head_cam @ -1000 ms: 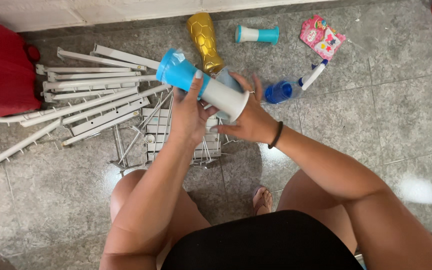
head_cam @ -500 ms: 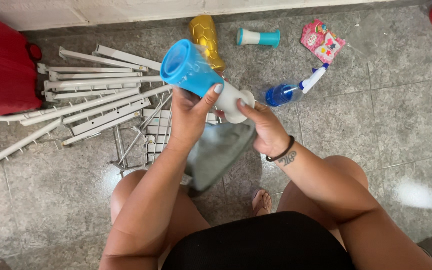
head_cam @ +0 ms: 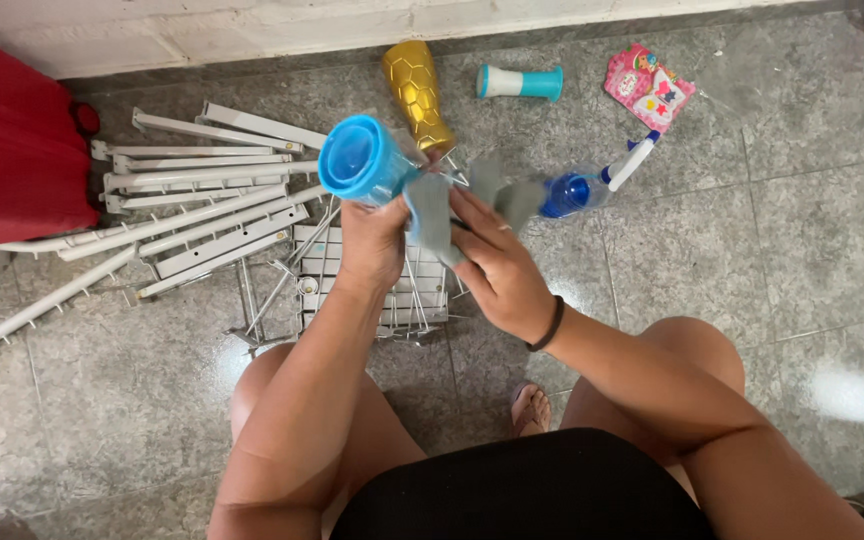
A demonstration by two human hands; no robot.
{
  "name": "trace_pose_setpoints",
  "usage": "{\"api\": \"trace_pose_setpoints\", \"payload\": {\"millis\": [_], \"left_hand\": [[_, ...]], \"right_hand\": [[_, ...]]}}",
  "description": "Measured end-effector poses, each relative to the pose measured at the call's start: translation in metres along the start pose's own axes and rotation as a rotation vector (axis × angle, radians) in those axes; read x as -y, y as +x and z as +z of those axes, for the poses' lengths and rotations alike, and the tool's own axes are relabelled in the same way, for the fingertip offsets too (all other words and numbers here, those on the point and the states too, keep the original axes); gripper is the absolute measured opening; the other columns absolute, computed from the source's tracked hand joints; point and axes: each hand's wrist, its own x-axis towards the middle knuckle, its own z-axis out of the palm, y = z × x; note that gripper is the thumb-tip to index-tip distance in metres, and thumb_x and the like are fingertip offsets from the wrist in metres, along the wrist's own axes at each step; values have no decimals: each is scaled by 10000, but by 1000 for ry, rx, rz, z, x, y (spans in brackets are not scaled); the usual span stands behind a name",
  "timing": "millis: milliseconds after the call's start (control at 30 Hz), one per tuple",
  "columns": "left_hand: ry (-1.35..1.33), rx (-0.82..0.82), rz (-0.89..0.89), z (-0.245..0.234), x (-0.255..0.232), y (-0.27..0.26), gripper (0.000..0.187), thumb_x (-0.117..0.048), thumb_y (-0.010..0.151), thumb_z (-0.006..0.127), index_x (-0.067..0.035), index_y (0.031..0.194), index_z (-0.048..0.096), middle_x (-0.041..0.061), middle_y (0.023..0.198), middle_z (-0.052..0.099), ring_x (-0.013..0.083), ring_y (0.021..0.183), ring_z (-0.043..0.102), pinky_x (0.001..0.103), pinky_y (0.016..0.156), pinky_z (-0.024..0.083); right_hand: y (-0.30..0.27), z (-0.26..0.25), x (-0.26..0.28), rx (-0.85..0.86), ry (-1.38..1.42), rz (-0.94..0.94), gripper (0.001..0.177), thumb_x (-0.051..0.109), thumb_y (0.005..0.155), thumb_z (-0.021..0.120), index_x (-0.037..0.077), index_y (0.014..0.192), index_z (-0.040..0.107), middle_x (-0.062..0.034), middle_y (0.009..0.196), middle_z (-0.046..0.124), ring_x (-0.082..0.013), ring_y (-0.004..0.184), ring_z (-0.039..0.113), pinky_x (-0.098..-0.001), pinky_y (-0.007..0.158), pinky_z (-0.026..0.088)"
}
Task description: The person cleans several plastic objects using a spray bottle and a cloth.
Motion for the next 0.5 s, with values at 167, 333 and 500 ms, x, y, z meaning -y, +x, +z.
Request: {"api": "trace_pose_setpoints", "payload": {"millis": [167, 333, 500], "left_hand": [[481, 53, 129, -30, 7, 4, 643, -154, 717, 1107, 3, 1244, 773, 234, 1186, 814, 286, 1168, 752, 555, 1082, 608], [558, 139, 204, -16, 11, -6, 967, -222, 648, 1140, 16, 1425, 616, 290, 1241, 765, 447, 1265, 738, 609, 1161, 519], [692, 201, 171, 17, -4, -11, 691, -194, 696, 1086, -61, 1234, 674, 225, 1116, 801, 452, 1117, 785, 574, 1082, 568]], "right_hand": [[-81, -23, -87, -100, 148, 321, 247, 177, 1180, 579, 49, 1289, 760, -196, 1270, 689, -357, 1158, 621, -536, 1050, 526], [-13, -75, -43, -433, 46, 301, 205, 215, 1233, 660, 50, 1138, 736, -13, 839, 596, -138, 694, 495, -306, 759, 509], [62, -23, 28, -79, -345, -258, 667, 579, 984, 857, -23, 1265, 790, -223, 1497, 732, -444, 1477, 622, -674, 1331, 265]]}}
